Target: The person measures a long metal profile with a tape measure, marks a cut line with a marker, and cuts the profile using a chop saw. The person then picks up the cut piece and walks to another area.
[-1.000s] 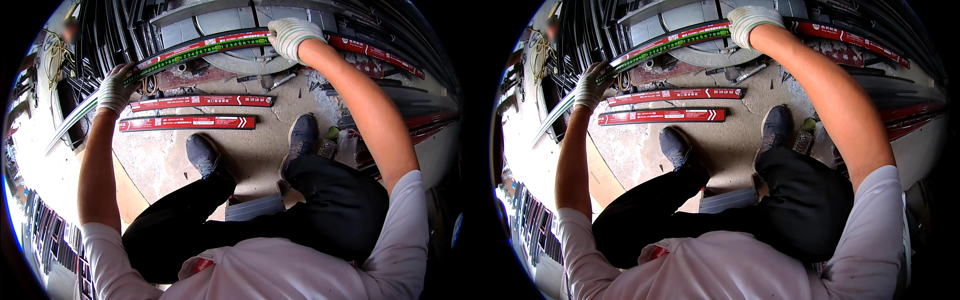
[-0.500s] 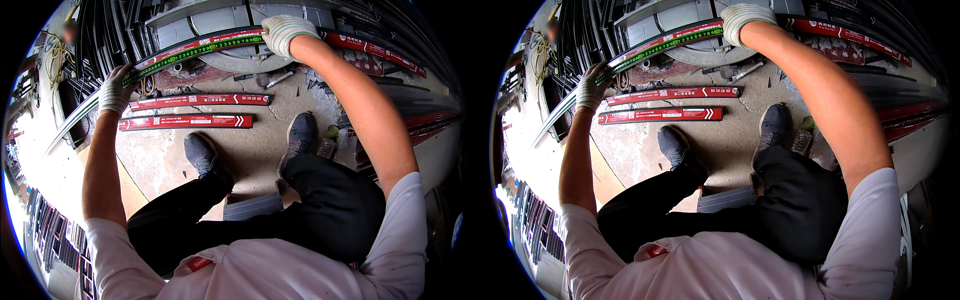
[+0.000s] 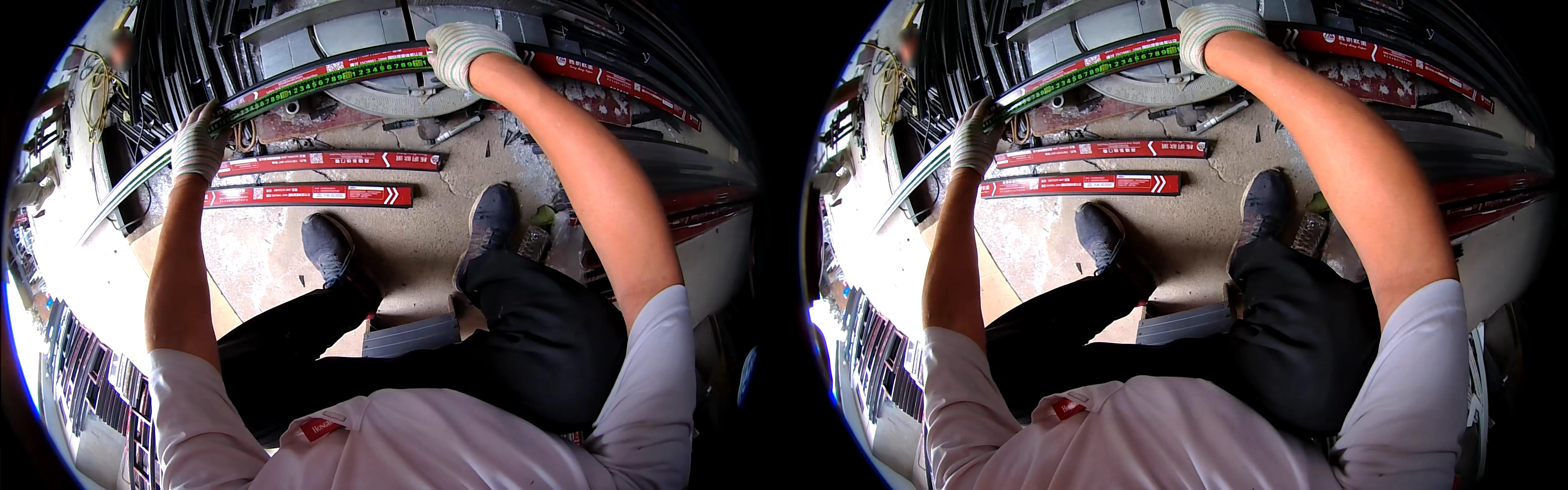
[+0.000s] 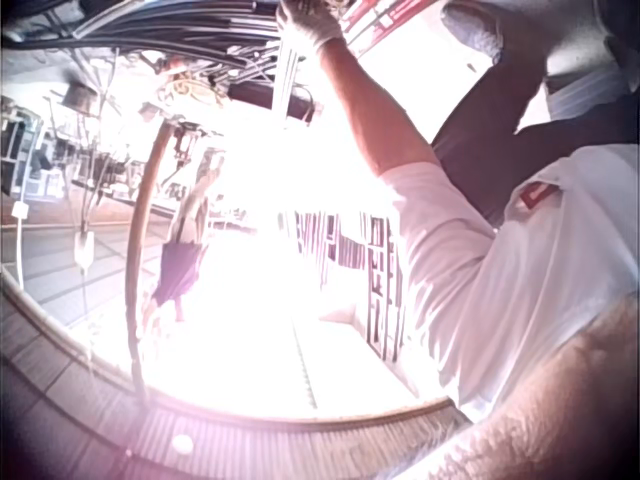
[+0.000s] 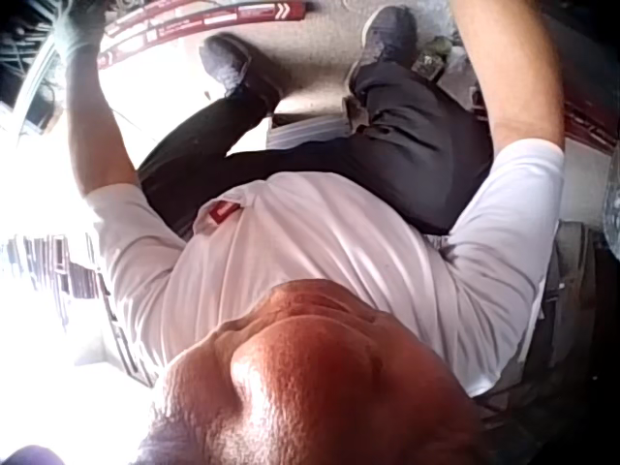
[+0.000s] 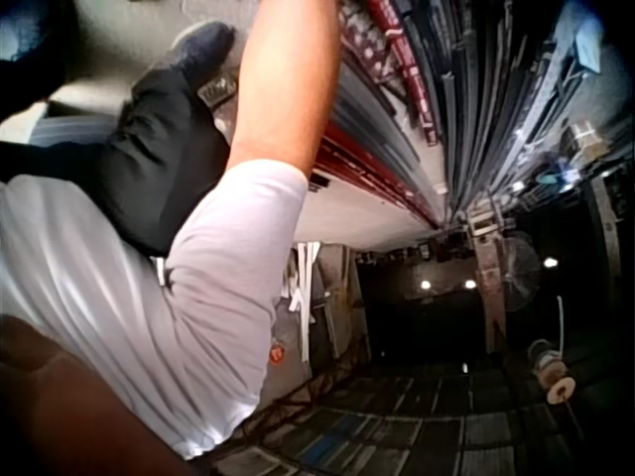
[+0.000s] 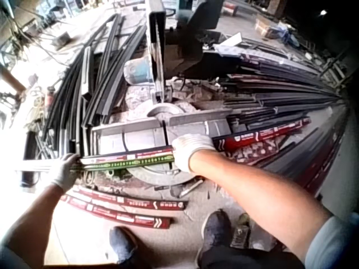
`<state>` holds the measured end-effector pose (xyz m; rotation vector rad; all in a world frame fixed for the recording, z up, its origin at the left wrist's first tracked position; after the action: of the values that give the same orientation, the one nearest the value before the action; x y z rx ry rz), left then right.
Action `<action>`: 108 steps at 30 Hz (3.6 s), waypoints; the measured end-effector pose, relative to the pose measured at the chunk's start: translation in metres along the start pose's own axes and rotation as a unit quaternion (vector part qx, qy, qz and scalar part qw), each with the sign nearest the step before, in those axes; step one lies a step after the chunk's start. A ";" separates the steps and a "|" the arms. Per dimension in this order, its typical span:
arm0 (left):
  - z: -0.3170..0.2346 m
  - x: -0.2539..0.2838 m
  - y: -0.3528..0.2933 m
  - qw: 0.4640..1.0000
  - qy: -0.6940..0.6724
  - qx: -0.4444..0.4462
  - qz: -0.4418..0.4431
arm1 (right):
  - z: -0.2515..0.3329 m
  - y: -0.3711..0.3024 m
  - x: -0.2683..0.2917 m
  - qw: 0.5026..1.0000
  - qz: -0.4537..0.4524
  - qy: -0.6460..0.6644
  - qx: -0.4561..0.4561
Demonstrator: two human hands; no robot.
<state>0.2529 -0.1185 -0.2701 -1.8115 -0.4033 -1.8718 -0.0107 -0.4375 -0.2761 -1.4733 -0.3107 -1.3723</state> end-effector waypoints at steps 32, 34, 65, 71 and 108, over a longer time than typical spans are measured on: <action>-0.294 0.024 -0.002 0.985 -0.122 0.092 -0.074 | -0.003 0.001 -0.001 1.000 0.008 0.013 0.000; -0.295 0.024 -0.001 0.986 -0.121 0.093 -0.073 | -0.004 0.002 -0.004 1.000 0.005 0.008 0.005; -0.295 0.021 0.000 0.982 -0.135 0.101 -0.084 | -0.008 -0.008 -0.001 0.998 -0.026 0.050 0.020; -0.296 0.021 0.001 0.983 -0.128 0.095 -0.085 | -0.009 -0.011 -0.002 0.998 -0.044 0.033 0.022; -0.299 0.017 0.000 0.991 -0.089 0.076 -0.069 | -0.121 -0.042 -0.252 0.862 -0.056 0.461 -0.206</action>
<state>0.0017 -0.2812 -0.2745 -1.8948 -0.7323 -1.7200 -0.1898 -0.4046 -0.4926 -0.9489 0.5516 -2.1573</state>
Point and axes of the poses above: each hand's wrist, its own y-axis towards the middle knuckle, its own x-axis out of the back of the hand, z = x × y, the point moved 9 cm from there along y, towards the middle knuckle, and after that the axes turned 7 degrees about y, right-handed, at the moved point
